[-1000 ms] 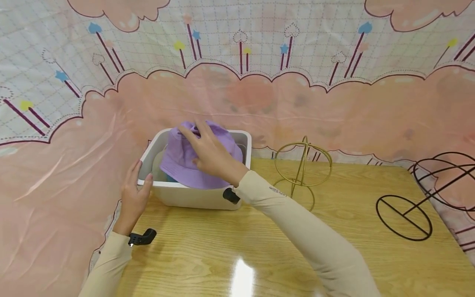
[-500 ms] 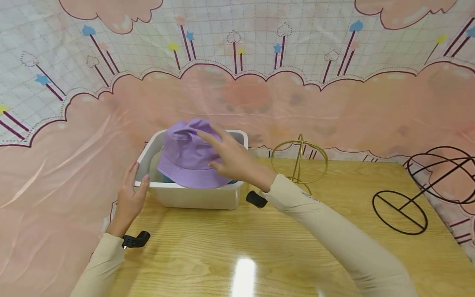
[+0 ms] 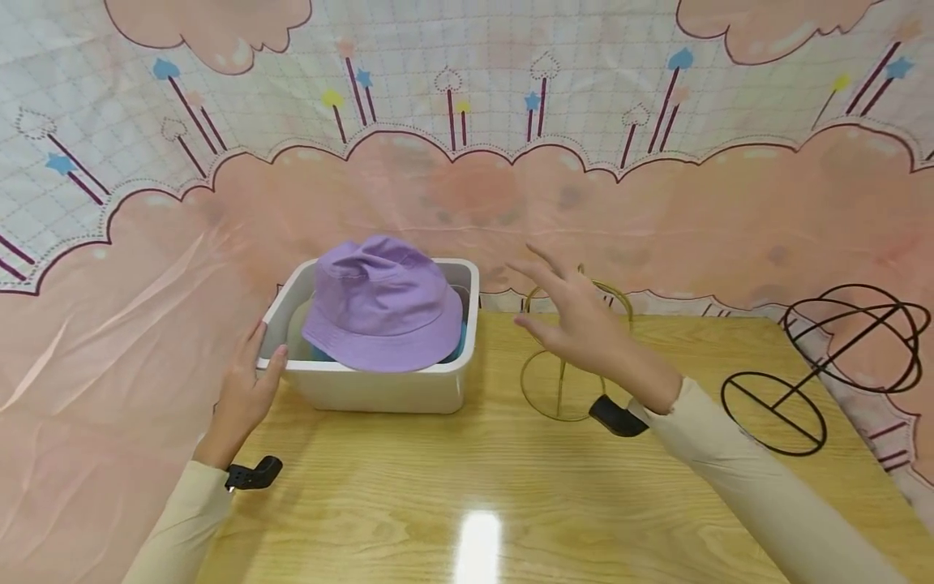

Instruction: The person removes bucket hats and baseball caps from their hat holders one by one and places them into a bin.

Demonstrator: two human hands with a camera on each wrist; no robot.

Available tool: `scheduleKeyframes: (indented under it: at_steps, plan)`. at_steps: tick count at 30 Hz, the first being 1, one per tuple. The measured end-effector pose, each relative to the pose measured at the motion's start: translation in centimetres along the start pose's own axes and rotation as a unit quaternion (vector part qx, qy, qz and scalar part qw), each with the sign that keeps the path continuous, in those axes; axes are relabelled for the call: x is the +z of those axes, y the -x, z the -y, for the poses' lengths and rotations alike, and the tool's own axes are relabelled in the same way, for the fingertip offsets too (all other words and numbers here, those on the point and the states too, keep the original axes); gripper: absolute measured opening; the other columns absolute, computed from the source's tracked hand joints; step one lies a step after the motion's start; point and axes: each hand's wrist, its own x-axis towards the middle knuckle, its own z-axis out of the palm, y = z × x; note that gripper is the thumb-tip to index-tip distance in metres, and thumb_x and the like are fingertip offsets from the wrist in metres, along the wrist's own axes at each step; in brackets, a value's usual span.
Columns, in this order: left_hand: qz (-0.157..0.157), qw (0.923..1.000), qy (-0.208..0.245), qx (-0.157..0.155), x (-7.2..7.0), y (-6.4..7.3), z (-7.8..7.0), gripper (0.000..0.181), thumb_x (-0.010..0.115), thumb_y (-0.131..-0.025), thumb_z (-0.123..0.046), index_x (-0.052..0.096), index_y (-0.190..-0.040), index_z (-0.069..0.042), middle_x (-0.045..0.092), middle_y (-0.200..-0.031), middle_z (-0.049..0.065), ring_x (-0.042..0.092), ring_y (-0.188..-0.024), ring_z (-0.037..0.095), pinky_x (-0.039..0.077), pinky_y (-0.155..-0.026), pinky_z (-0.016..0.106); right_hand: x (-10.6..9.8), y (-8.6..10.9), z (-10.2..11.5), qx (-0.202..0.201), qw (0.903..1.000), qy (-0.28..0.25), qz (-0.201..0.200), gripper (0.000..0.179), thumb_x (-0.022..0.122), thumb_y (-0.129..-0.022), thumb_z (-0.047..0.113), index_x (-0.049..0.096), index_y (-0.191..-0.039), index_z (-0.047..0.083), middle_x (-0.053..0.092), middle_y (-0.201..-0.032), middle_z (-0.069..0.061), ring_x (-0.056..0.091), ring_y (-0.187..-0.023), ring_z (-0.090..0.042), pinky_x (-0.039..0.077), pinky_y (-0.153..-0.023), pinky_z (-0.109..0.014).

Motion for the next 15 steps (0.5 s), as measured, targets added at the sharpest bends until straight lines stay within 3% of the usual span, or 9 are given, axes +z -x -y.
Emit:
scheduleKeyframes:
  at_steps: [3,7,10,15]
  plan:
    - [-0.013,0.9999,-0.001,-0.004,-0.1,0.4,-0.2,0.062,0.05,-0.097,-0.03,0.032,-0.143,0.008,0.026,-0.15,0.021,0.025,-0.136,0.041,0.021,-0.109,0.054,-1.2,1.8,-0.9,0.026,0.9996,0.012,-0.01,0.069,0.077,-0.077,0.006,0.048,-0.139,0.015,0.037,-0.147,-0.014,0.058,-0.102,-0.039,0.045,-0.074,-0.054]
    - [-0.049,0.9988,-0.008,-0.004,0.0,1.4,-1.1,0.057,0.049,-0.098,-0.027,0.037,-0.14,0.008,0.029,-0.148,0.024,0.028,-0.135,0.041,0.022,-0.109,0.053,-2.9,4.2,-2.0,0.071,0.9975,0.007,-0.005,0.072,0.076,-0.079,0.008,0.044,-0.143,0.02,0.034,-0.149,-0.012,0.047,-0.118,-0.045,0.039,-0.085,-0.066]
    - [-0.072,0.9973,-0.014,-0.004,0.0,2.4,-1.9,0.052,0.049,-0.098,-0.023,0.04,-0.137,0.01,0.03,-0.146,0.026,0.029,-0.133,0.042,0.023,-0.108,0.054,-3.8,6.1,-2.7,0.101,0.9948,0.0,-0.008,0.074,0.076,-0.079,0.011,0.042,-0.144,0.022,0.032,-0.15,-0.011,0.034,-0.129,-0.047,0.028,-0.092,-0.072]
    - [-0.076,0.9966,-0.032,-0.008,0.1,4.2,-3.2,0.051,0.052,-0.096,-0.02,0.041,-0.136,0.009,0.026,-0.147,0.027,0.027,-0.132,0.046,0.025,-0.104,0.061,-4.9,9.3,-3.5,0.165,0.9864,-0.006,0.003,0.078,0.073,-0.083,0.017,0.032,-0.148,0.028,0.023,-0.154,-0.008,0.02,-0.137,-0.043,0.016,-0.095,-0.075]
